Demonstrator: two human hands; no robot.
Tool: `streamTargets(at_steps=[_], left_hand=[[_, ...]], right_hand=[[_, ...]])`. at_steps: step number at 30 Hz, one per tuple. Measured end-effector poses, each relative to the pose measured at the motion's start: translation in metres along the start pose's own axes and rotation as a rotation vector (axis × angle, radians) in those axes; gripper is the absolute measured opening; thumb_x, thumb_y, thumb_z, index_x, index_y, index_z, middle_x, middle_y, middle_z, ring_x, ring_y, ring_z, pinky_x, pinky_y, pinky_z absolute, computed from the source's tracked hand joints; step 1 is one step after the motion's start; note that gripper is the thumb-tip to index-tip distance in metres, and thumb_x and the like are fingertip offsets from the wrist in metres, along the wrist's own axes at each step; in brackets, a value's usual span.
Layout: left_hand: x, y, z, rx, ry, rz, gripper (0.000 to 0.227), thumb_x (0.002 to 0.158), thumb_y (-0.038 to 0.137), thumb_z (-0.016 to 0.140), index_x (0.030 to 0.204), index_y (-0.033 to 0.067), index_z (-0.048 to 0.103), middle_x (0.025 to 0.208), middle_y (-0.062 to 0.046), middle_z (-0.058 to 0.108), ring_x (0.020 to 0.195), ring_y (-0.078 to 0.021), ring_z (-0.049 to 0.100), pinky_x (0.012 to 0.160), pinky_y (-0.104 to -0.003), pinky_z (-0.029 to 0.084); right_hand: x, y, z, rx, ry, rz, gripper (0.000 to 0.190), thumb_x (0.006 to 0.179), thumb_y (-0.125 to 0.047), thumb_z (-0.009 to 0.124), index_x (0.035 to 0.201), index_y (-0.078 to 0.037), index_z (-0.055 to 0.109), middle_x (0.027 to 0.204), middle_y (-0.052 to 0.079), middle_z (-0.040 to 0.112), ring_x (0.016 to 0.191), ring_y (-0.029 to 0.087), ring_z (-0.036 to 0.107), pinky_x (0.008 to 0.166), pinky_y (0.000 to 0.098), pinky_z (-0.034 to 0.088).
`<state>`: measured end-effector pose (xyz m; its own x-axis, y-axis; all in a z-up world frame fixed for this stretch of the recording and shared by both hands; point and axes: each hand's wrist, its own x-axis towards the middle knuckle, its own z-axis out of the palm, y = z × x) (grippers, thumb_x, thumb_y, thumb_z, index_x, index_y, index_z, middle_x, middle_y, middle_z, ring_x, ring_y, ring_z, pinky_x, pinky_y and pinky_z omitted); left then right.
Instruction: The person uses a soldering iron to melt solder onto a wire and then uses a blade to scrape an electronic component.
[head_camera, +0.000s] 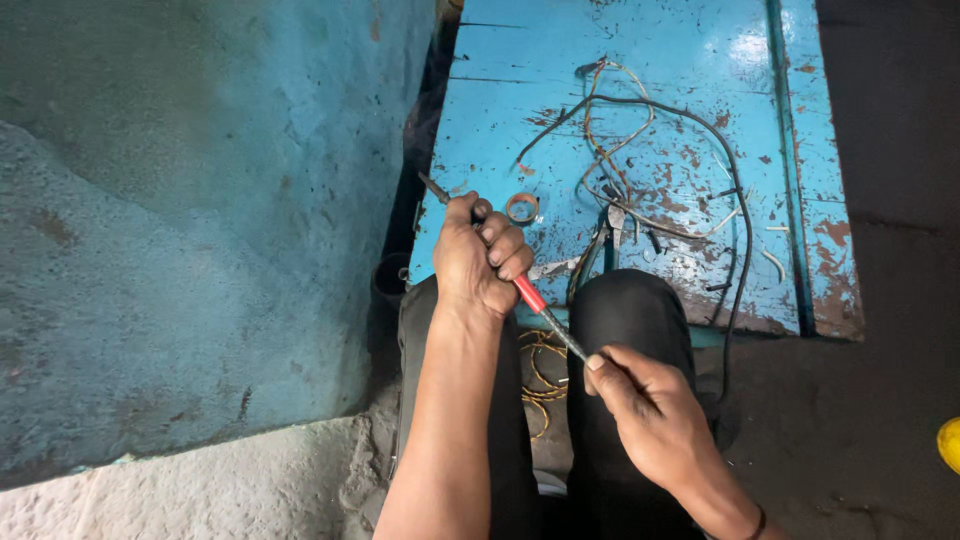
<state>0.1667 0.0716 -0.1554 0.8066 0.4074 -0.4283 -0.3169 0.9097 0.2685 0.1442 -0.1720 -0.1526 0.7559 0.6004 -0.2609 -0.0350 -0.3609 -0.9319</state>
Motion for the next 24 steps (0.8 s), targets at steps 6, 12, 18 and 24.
streamTargets(at_steps=[6, 12, 18, 24], left_hand=[[0.0, 0.0, -0.001, 0.037, -0.095, -0.017, 0.028, 0.103, 0.032, 0.048, 0.081, 0.0152, 0.045, 0.057, 0.003, 0.035, 0.04, -0.0096, 0.031, 0.034, -0.026, 0.023], [-0.02, -0.001, 0.001, 0.046, -0.341, -0.144, 0.025, 0.104, 0.031, 0.048, 0.098, 0.0086, 0.056, 0.069, -0.001, 0.049, 0.051, -0.0109, 0.041, 0.041, -0.025, 0.03], [-0.042, -0.007, 0.01, 0.164, -0.434, -0.104, 0.021, 0.102, 0.027, 0.054, 0.102, 0.0058, 0.057, 0.088, -0.01, 0.063, 0.08, -0.0238, 0.061, 0.076, -0.037, 0.053], [-0.056, -0.004, 0.011, 0.286, -0.505, -0.021, 0.026, 0.105, 0.03, 0.054, 0.094, 0.0066, 0.054, 0.095, -0.015, 0.066, 0.091, -0.0285, 0.065, 0.087, -0.041, 0.054]], right_hand=[[-0.007, -0.013, 0.003, -0.207, 0.04, -0.028, 0.028, 0.1, -0.026, 0.059, 0.083, -0.004, 0.065, 0.056, 0.002, 0.043, 0.053, 0.009, 0.04, 0.048, 0.0318, 0.037], [-0.002, -0.056, 0.007, -0.291, -0.024, -0.009, 0.031, 0.089, -0.028, 0.068, 0.112, -0.009, 0.062, 0.056, 0.004, 0.055, 0.049, 0.012, 0.051, 0.048, 0.0338, 0.044], [0.023, -0.08, 0.03, -0.111, 0.149, -0.235, 0.03, 0.089, -0.02, 0.072, 0.112, -0.005, 0.06, 0.06, 0.006, 0.065, 0.049, 0.01, 0.061, 0.046, 0.0304, 0.047], [0.02, -0.084, 0.04, -0.3, 0.347, -0.348, 0.024, 0.092, -0.019, 0.07, 0.108, -0.003, 0.064, 0.055, 0.009, 0.062, 0.042, 0.017, 0.062, 0.042, 0.0339, 0.044]])
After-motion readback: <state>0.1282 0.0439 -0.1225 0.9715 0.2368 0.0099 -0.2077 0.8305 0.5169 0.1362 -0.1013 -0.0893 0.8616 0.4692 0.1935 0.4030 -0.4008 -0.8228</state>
